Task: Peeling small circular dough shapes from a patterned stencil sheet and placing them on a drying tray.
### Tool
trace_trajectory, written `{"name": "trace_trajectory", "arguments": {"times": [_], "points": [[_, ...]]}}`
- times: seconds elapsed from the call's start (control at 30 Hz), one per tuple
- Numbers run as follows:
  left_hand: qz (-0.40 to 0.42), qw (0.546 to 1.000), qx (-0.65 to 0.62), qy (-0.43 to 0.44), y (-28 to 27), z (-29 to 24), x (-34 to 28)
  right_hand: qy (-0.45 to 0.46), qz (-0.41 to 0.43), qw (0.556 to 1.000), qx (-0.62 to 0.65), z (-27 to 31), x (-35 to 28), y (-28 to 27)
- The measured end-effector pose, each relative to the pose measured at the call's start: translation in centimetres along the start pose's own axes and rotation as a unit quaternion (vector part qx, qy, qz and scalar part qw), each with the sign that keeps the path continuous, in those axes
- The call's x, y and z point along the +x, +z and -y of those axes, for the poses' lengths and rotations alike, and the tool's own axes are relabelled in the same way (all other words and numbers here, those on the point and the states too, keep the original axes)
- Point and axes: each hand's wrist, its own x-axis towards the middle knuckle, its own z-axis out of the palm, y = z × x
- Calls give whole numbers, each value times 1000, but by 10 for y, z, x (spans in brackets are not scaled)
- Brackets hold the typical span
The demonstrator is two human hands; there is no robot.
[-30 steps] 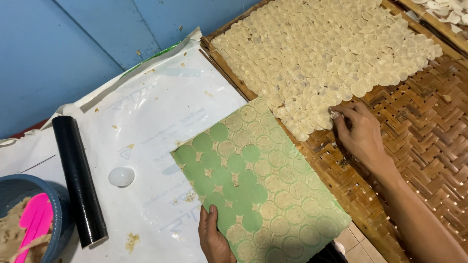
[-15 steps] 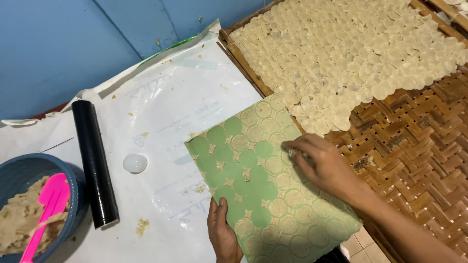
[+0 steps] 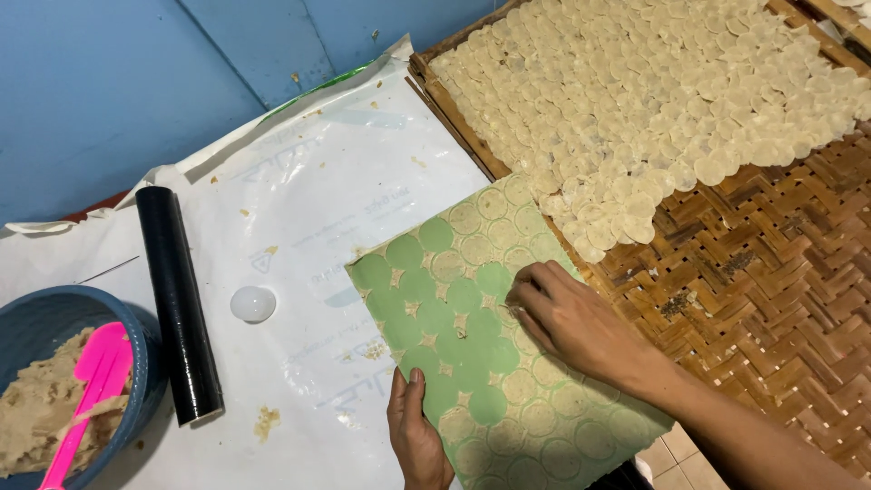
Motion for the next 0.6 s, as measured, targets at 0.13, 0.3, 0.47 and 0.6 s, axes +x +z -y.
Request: {"name": "trace_trajectory", "arguments": {"times": [0.13,0.3,0.47,0.6], "points": [[9,1000,-2,5,1,-1,-1,-7,-3,1000,16,2,-3,-2],[-7,1000,13,3,4,-3,-2,28,6,999,46,2,-9,-4],[-26,999,26,6,3,-2,-2,-13,-17,1000,18,5,-11,-11],[-18,1000,3,6,0,1,-1,-19,-27,998,54,-5,-17,-13]]}}
